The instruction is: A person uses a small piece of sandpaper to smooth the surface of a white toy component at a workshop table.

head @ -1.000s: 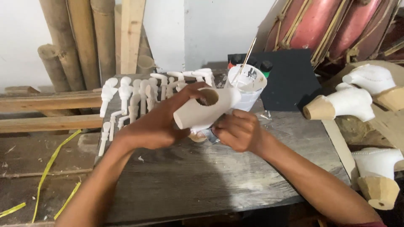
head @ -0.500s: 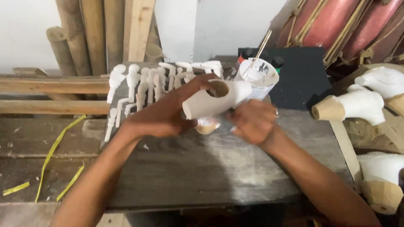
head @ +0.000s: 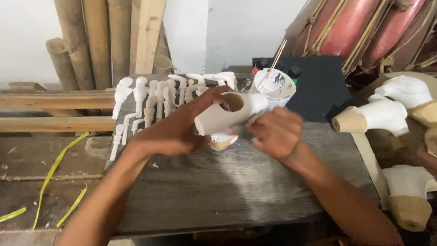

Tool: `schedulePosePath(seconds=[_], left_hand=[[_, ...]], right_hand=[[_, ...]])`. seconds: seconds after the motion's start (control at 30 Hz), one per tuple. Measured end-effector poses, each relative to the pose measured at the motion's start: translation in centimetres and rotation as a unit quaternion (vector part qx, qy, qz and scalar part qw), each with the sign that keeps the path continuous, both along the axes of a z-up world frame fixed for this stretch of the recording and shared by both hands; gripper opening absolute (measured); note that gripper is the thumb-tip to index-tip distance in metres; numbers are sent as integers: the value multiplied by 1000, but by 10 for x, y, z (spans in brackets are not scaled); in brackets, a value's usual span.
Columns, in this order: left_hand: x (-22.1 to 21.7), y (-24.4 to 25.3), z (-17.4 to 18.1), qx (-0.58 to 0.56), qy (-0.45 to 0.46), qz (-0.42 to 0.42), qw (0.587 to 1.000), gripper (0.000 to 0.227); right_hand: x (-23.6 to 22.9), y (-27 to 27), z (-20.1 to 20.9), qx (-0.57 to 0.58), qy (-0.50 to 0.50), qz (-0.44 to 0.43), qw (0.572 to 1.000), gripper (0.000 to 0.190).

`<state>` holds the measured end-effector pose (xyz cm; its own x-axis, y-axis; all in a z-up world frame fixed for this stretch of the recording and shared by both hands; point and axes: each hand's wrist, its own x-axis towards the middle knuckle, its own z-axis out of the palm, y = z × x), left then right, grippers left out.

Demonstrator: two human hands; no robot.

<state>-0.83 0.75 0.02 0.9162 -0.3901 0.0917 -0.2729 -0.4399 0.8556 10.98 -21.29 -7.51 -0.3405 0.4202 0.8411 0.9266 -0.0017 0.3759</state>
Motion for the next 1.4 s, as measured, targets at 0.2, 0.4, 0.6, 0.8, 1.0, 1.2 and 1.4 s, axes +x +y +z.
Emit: schedulePosePath(seconds=[0.2, 0.4, 0.6, 0.8, 1.0, 1.2, 1.4], left_hand=[[3, 1, -5, -5, -49, -29, 998, 88], [2, 3, -6, -6, -51, -26, 998, 80], [3, 3, -4, -13, -20, -16, 1000, 82], [6, 5, -7, -64, -47, -63, 995, 77], [6, 4, -8, -21, -50, -40, 998, 73], [6, 4, -10, -22, -20, -13, 999, 76], [6, 4, -5, -17, -30, -25, 999, 76]], right_hand=[[4, -2, -23, -63, 16, -7, 998, 34], [3, -1, -12, 21, 74, 4, 997, 25], [13, -1, -8, 12, -17, -18, 1000, 35], [1, -2, -1, -50, 29, 30, 998, 28], [0, -7, -3, 32, 44, -65, 996, 34], [5, -13, -8, -16, 64, 4, 998, 33], [-9, 0, 5, -50, -19, 16, 998, 28]])
